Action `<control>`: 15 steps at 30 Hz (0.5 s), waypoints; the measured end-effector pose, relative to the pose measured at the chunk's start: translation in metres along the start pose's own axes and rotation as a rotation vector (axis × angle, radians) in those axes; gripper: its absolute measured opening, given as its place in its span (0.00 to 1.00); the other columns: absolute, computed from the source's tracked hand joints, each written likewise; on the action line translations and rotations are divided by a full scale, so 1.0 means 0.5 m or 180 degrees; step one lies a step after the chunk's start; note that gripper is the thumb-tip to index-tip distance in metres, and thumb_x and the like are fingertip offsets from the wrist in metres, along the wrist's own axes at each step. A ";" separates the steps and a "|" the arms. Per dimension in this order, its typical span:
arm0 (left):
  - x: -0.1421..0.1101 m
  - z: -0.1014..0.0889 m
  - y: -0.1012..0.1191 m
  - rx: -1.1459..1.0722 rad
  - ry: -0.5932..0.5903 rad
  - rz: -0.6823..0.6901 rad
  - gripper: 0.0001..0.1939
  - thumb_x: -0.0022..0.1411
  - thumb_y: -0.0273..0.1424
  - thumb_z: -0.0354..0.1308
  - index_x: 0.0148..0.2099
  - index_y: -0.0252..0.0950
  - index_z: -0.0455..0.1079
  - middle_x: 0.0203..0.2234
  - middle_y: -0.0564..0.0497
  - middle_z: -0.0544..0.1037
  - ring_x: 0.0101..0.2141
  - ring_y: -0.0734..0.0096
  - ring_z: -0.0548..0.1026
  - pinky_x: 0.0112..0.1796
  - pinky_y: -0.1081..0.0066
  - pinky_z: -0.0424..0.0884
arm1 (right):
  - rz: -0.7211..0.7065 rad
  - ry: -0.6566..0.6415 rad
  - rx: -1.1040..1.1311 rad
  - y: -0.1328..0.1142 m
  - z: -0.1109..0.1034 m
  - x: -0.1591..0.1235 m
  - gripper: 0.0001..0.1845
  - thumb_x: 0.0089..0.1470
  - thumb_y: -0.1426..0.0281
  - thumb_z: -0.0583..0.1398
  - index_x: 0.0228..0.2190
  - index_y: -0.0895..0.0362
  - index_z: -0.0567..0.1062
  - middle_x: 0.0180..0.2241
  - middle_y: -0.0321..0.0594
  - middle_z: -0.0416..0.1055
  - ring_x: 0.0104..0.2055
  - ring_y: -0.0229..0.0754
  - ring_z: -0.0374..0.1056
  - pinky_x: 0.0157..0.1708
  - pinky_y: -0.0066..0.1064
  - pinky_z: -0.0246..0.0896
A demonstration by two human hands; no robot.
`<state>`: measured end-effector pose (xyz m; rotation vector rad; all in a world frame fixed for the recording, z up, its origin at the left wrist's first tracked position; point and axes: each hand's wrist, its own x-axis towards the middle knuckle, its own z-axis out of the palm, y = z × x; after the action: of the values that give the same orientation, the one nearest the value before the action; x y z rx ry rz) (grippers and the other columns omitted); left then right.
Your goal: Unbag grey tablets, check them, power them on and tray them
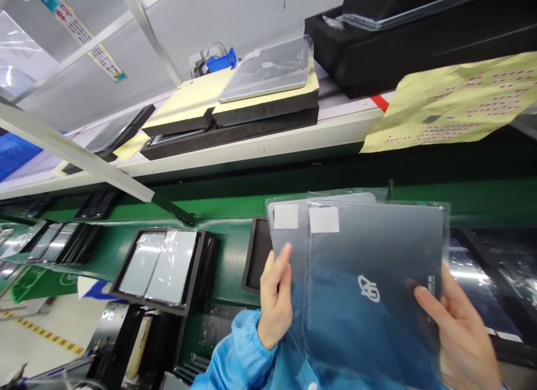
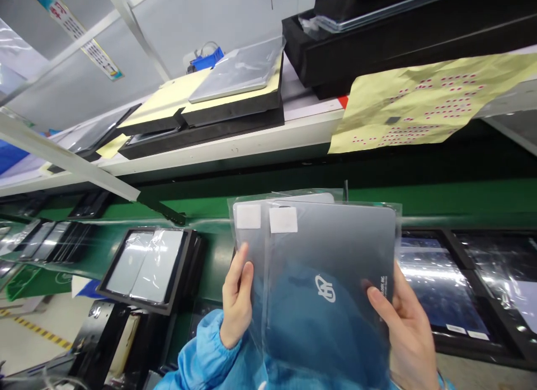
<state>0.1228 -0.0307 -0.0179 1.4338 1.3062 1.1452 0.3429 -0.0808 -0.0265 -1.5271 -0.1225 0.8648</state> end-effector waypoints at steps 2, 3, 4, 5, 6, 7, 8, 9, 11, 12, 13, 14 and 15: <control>0.015 -0.008 0.011 0.0136 -0.0202 0.0099 0.19 0.75 0.35 0.51 0.63 0.48 0.72 0.65 0.53 0.71 0.67 0.63 0.64 0.69 0.60 0.55 | 0.0144 0.0024 0.0078 0.010 -0.005 0.000 0.55 0.15 0.45 0.77 0.52 0.37 0.78 0.63 0.34 0.69 0.69 0.60 0.57 0.70 0.51 0.53; 0.024 -0.011 0.017 0.0129 -0.0293 0.0120 0.20 0.74 0.34 0.52 0.65 0.48 0.70 0.66 0.53 0.69 0.68 0.63 0.63 0.69 0.61 0.55 | 0.0208 0.0040 0.0108 0.015 -0.008 0.000 0.56 0.14 0.46 0.77 0.52 0.37 0.78 0.64 0.34 0.69 0.69 0.60 0.58 0.70 0.50 0.52; 0.034 -0.012 0.023 0.0085 -0.0352 0.0135 0.23 0.73 0.33 0.54 0.67 0.47 0.66 0.67 0.53 0.67 0.68 0.63 0.61 0.69 0.62 0.56 | 0.0269 0.0075 0.0131 0.019 -0.011 0.000 0.57 0.13 0.46 0.77 0.53 0.38 0.78 0.64 0.35 0.68 0.69 0.60 0.58 0.70 0.49 0.52; 0.042 -0.013 0.028 0.0038 -0.0393 0.0143 0.26 0.71 0.33 0.56 0.70 0.47 0.63 0.68 0.52 0.65 0.69 0.62 0.59 0.68 0.63 0.57 | 0.0337 0.0127 0.0151 0.024 -0.014 -0.001 0.58 0.11 0.46 0.78 0.53 0.39 0.78 0.64 0.35 0.68 0.69 0.59 0.58 0.70 0.48 0.52; 0.049 -0.011 0.031 0.0008 -0.0422 0.0143 0.29 0.70 0.33 0.59 0.71 0.46 0.61 0.69 0.52 0.63 0.70 0.61 0.58 0.68 0.63 0.58 | 0.0419 0.0179 0.0175 0.028 -0.016 -0.002 0.60 0.10 0.47 0.78 0.54 0.40 0.77 0.64 0.36 0.68 0.69 0.59 0.58 0.70 0.47 0.53; 0.054 -0.009 0.032 -0.0001 -0.0426 0.0132 0.31 0.69 0.34 0.60 0.71 0.46 0.61 0.69 0.52 0.63 0.70 0.61 0.58 0.68 0.63 0.58 | 0.0496 0.0226 0.0200 0.032 -0.018 -0.004 0.62 0.08 0.48 0.78 0.54 0.40 0.77 0.64 0.36 0.68 0.69 0.59 0.58 0.69 0.46 0.54; 0.058 -0.005 0.032 -0.0008 -0.0398 0.0111 0.31 0.68 0.34 0.61 0.70 0.46 0.62 0.69 0.52 0.64 0.70 0.60 0.58 0.68 0.64 0.58 | 0.0560 0.0251 0.0231 0.037 -0.021 -0.006 0.63 0.07 0.48 0.78 0.55 0.40 0.77 0.64 0.36 0.68 0.69 0.59 0.58 0.68 0.45 0.55; 0.061 0.000 0.031 -0.0019 -0.0355 0.0091 0.29 0.68 0.34 0.62 0.69 0.46 0.64 0.68 0.52 0.65 0.69 0.60 0.60 0.67 0.64 0.60 | 0.0593 0.0253 0.0265 0.042 -0.023 -0.007 0.64 0.07 0.48 0.78 0.55 0.41 0.76 0.64 0.36 0.69 0.69 0.59 0.58 0.67 0.43 0.56; 0.063 0.009 0.026 -0.0035 -0.0245 0.0059 0.26 0.67 0.35 0.63 0.66 0.46 0.69 0.65 0.51 0.70 0.67 0.60 0.64 0.66 0.65 0.63 | 0.0582 0.0236 0.0325 0.054 -0.034 -0.007 0.63 0.10 0.48 0.78 0.56 0.41 0.76 0.64 0.34 0.68 0.69 0.56 0.58 0.66 0.37 0.58; 0.064 0.012 0.024 -0.0031 -0.0176 0.0055 0.24 0.67 0.35 0.63 0.64 0.46 0.71 0.64 0.51 0.72 0.66 0.60 0.67 0.65 0.65 0.65 | 0.0569 0.0252 0.0342 0.063 -0.042 -0.004 0.64 0.11 0.48 0.78 0.58 0.41 0.75 0.64 0.33 0.68 0.69 0.55 0.59 0.64 0.34 0.58; 0.065 0.012 0.021 -0.0010 -0.0093 0.0057 0.23 0.66 0.36 0.64 0.62 0.45 0.73 0.62 0.50 0.74 0.64 0.59 0.69 0.63 0.66 0.68 | 0.0550 0.0295 0.0348 0.072 -0.054 0.002 0.65 0.13 0.48 0.77 0.59 0.40 0.73 0.65 0.32 0.67 0.68 0.53 0.59 0.63 0.30 0.59; 0.066 0.010 0.018 0.0030 0.0004 0.0064 0.22 0.65 0.36 0.64 0.61 0.44 0.75 0.61 0.50 0.75 0.63 0.59 0.71 0.62 0.66 0.69 | 0.0485 0.0331 0.0310 0.082 -0.068 0.010 0.65 0.15 0.46 0.77 0.61 0.40 0.71 0.65 0.31 0.67 0.68 0.52 0.61 0.60 0.27 0.61; 0.069 0.004 0.016 0.0083 0.0120 0.0083 0.21 0.65 0.37 0.65 0.59 0.43 0.76 0.60 0.49 0.77 0.62 0.58 0.72 0.61 0.66 0.71 | 0.0400 0.0377 0.0255 0.094 -0.084 0.022 0.65 0.18 0.45 0.76 0.62 0.40 0.69 0.65 0.30 0.66 0.67 0.51 0.62 0.57 0.24 0.63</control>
<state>0.1275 0.0031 -0.0079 1.4584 1.3367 1.1815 0.3556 -0.1172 -0.0773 -1.5188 0.0946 0.8656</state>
